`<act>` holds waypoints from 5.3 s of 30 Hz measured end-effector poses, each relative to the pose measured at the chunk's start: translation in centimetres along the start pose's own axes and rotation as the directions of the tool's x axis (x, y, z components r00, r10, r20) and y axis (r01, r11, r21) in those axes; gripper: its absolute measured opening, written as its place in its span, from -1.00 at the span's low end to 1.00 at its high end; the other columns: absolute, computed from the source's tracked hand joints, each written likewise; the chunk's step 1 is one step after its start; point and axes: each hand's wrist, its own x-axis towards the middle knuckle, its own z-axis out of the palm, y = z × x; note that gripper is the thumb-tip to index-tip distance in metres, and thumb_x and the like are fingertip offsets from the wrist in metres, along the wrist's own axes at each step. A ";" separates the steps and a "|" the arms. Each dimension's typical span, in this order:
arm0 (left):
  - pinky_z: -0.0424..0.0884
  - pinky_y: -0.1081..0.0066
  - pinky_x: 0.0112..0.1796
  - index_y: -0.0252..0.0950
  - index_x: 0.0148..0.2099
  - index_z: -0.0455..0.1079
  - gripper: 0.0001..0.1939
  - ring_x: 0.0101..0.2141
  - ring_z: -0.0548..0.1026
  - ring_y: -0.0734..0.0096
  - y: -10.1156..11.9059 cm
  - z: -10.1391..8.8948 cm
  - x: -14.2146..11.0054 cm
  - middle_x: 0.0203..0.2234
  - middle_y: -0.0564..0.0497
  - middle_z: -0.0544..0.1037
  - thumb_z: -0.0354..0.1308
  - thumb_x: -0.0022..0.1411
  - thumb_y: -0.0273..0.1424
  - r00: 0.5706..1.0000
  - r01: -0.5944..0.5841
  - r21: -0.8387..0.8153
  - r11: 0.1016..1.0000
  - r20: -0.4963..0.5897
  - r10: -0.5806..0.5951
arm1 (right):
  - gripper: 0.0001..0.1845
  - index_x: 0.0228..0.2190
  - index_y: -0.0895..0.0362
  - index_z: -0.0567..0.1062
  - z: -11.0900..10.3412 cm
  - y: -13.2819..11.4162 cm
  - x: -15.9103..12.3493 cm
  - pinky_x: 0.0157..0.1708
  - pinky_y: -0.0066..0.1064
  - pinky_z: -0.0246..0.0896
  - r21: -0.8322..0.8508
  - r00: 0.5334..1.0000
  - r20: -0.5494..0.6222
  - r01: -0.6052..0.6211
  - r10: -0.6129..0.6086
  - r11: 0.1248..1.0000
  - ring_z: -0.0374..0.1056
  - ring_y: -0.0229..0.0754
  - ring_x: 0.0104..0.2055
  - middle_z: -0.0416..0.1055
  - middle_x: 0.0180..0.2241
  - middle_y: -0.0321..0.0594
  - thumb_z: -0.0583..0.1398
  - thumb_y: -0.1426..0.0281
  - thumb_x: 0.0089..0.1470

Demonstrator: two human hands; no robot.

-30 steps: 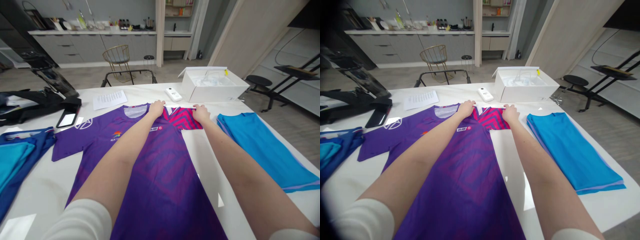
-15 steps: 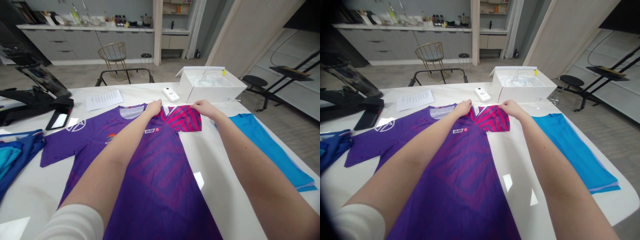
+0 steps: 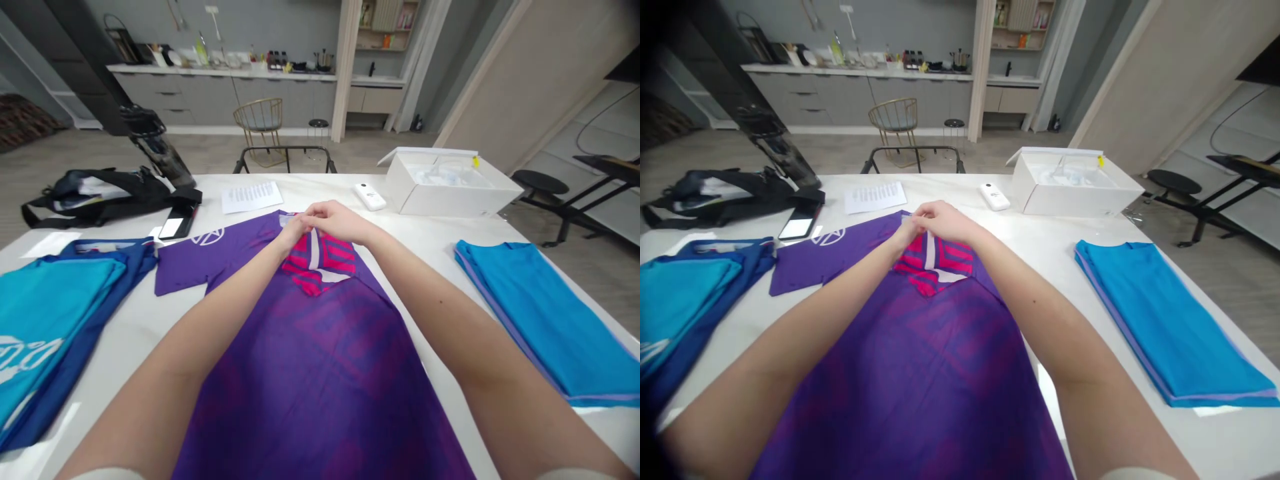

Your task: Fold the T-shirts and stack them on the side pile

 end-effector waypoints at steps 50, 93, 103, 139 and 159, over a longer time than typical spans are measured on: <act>0.40 0.24 -0.06 -0.29 -0.06 0.51 -0.79 -0.10 0.54 0.10 -9.0 -6.6 -0.5 -0.16 -0.18 0.59 0.13 0.34 -0.34 0.834 0.494 0.041 0.868 -0.304 -0.460 | -0.68 -0.05 0.22 0.47 1.0 14.5 7.3 0.10 0.16 0.07 -0.544 0.751 -0.616 -0.624 0.237 0.561 0.21 0.17 0.12 0.35 0.05 0.14 -0.01 0.49 0.28; 0.25 0.23 -0.12 -0.18 0.11 0.49 -0.72 -0.11 0.39 0.24 8.2 2.0 -27.8 -0.13 -0.05 0.46 0.02 0.48 -0.33 0.873 -0.474 0.385 0.792 0.324 0.365 | -0.72 -0.06 0.10 0.49 11.9 -1.0 -27.9 -0.26 -0.35 0.11 -0.552 0.942 -0.204 -0.336 0.267 0.764 0.43 -0.11 -0.23 0.53 -0.26 -0.23 0.25 0.27 0.22; 0.25 0.22 -0.06 -0.21 0.21 0.38 -0.65 -0.04 0.40 0.20 12.1 3.4 -32.5 -0.07 -0.10 0.46 0.08 0.45 -0.30 0.830 -0.548 0.391 0.739 0.361 0.425 | -0.81 -0.33 0.08 0.50 11.4 -3.7 -34.5 -0.29 -0.27 0.12 -0.640 0.868 -0.131 -0.443 0.480 0.627 0.46 0.07 -0.17 0.54 -0.26 -0.16 0.22 0.22 0.10; 0.23 0.13 -0.02 -0.28 -0.07 0.45 -0.87 -0.11 0.40 0.23 9.8 -2.3 -44.4 -0.14 -0.05 0.53 0.14 0.35 -0.47 0.816 -0.543 0.576 0.611 0.193 0.544 | -0.80 -0.19 0.16 0.54 19.5 -6.3 -41.3 -0.12 -0.24 0.16 -0.640 0.924 -0.296 -0.005 -0.240 0.768 0.38 -0.10 -0.19 0.48 -0.25 -0.16 0.11 0.52 0.25; 0.25 0.29 -0.14 -0.26 -0.22 0.44 -0.79 -0.23 0.47 0.35 10.3 -3.7 -44.4 -0.30 0.04 0.52 0.06 0.47 -0.31 0.829 -0.489 0.303 0.818 0.454 0.327 | -0.87 -0.24 0.10 0.58 15.7 -7.1 -40.0 -0.35 -0.41 0.02 -0.481 0.982 0.042 -0.143 0.186 0.865 0.30 -0.26 -0.42 0.43 -0.42 -0.30 0.23 0.37 0.18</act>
